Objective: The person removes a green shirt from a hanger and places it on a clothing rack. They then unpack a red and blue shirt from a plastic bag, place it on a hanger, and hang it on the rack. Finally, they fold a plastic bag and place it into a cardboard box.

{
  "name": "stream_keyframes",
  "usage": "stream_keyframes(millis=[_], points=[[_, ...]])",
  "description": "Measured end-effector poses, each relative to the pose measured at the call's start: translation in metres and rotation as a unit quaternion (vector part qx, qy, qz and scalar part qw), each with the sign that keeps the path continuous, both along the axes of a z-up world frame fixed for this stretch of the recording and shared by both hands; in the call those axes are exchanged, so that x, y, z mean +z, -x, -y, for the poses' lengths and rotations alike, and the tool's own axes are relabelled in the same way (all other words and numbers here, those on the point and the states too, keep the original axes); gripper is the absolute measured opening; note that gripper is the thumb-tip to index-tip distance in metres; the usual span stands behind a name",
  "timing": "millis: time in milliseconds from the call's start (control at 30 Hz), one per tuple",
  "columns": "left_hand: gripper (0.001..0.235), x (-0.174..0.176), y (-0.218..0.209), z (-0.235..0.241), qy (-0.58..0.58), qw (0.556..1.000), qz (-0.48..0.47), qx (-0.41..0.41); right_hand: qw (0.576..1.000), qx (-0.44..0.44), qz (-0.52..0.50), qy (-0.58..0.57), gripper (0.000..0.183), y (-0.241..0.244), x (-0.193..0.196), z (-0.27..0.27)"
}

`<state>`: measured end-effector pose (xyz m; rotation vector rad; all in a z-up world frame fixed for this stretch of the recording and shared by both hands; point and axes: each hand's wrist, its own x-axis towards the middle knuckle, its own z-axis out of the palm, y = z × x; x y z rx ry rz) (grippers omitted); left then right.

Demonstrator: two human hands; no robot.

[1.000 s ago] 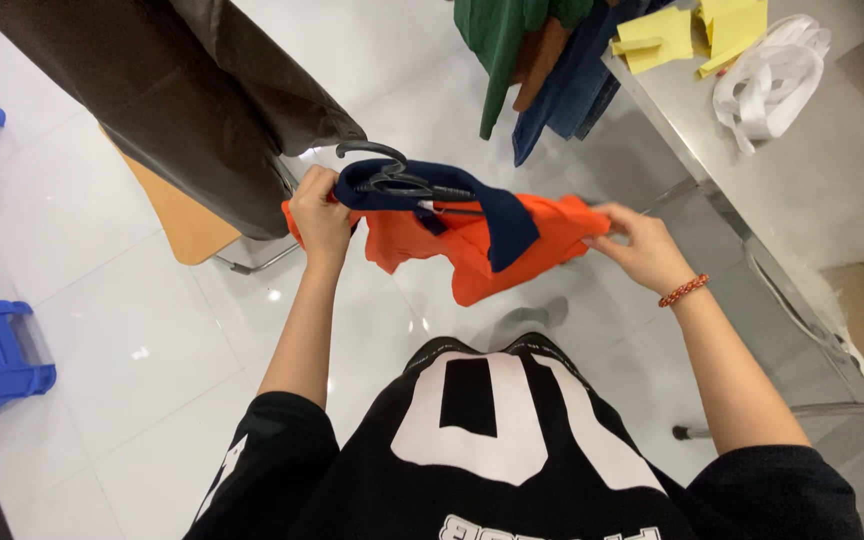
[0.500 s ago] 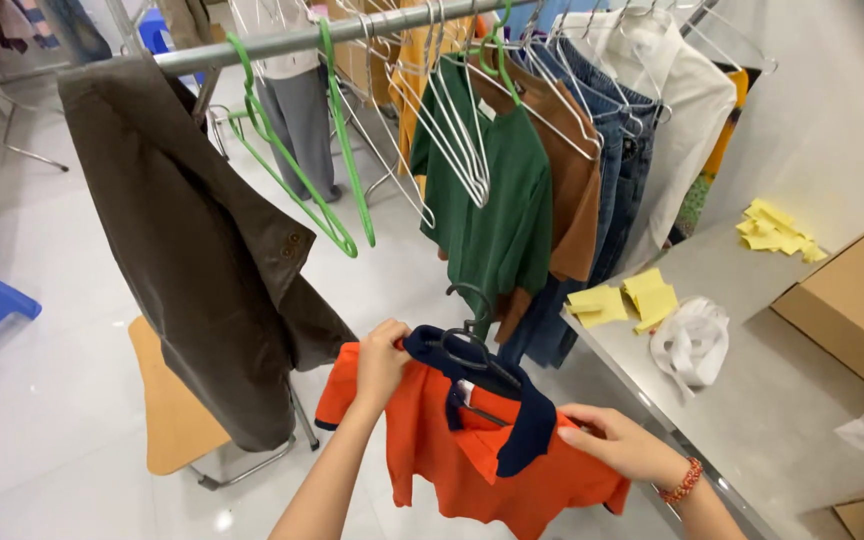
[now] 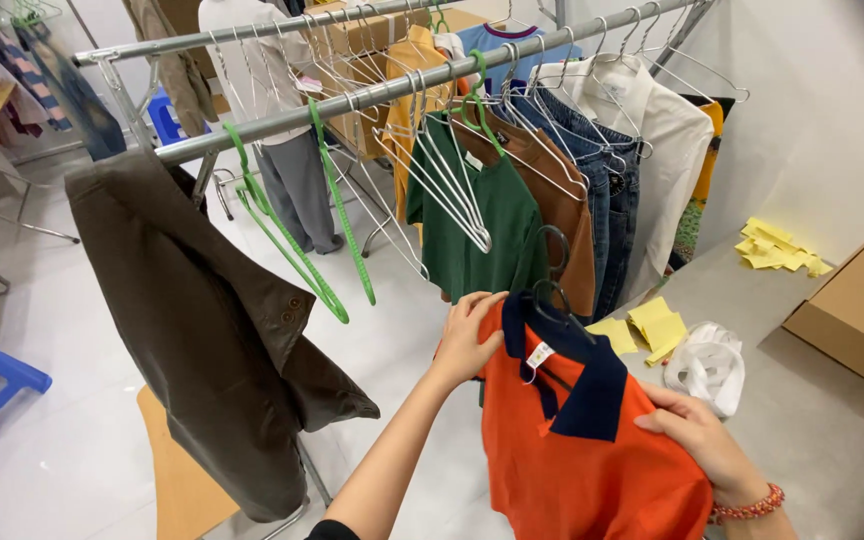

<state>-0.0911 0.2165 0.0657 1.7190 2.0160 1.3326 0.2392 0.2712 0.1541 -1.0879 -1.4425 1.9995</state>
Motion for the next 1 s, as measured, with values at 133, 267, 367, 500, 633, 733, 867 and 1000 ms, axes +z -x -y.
stream_keyframes(millis=[133, 267, 367, 500, 633, 733, 867, 1000], points=[[0.051, 0.014, 0.008, -0.015, -0.057, 0.994, 0.094, 0.028, 0.999, 0.015, -0.037, -0.017, 0.060, 0.044, 0.008, -0.031], [0.045, 0.071, 0.014, -0.021, -0.039, 0.887, 0.433, 0.153, 0.995, 0.023, -0.091, -0.022, 0.062, 0.093, -0.002, -0.087], [0.088, 0.092, 0.034, -0.045, -0.071, 0.798, 0.588, 0.116, 0.988, 0.056, -0.133, -0.048, 0.060, 0.132, 0.012, -0.119], [0.115, 0.121, 0.037, -0.079, -0.128, 0.772, 0.622, 0.035, 0.985, 0.040, -0.155, -0.065, 0.065, 0.190, 0.039, -0.154], [0.122, 0.126, 0.050, -0.117, -0.135, 0.747, 0.646, 0.077, 0.972, 0.065, -0.189, -0.126, 0.062, 0.245, 0.047, -0.200], [0.123, 0.124, 0.063, -0.137, -0.131, 0.744, 0.646, 0.110, 0.960, 0.089, -0.212, -0.160, 0.059, 0.283, 0.057, -0.219], [0.117, 0.110, 0.081, -0.152, -0.135, 0.740, 0.649, 0.115, 0.957, 0.112, -0.210, -0.168, 0.060, 0.340, 0.024, -0.249], [0.104, 0.092, 0.087, -0.159, -0.141, 0.737, 0.648, 0.131, 0.961, 0.131, -0.184, -0.159, 0.057, 0.367, -0.031, -0.261]])
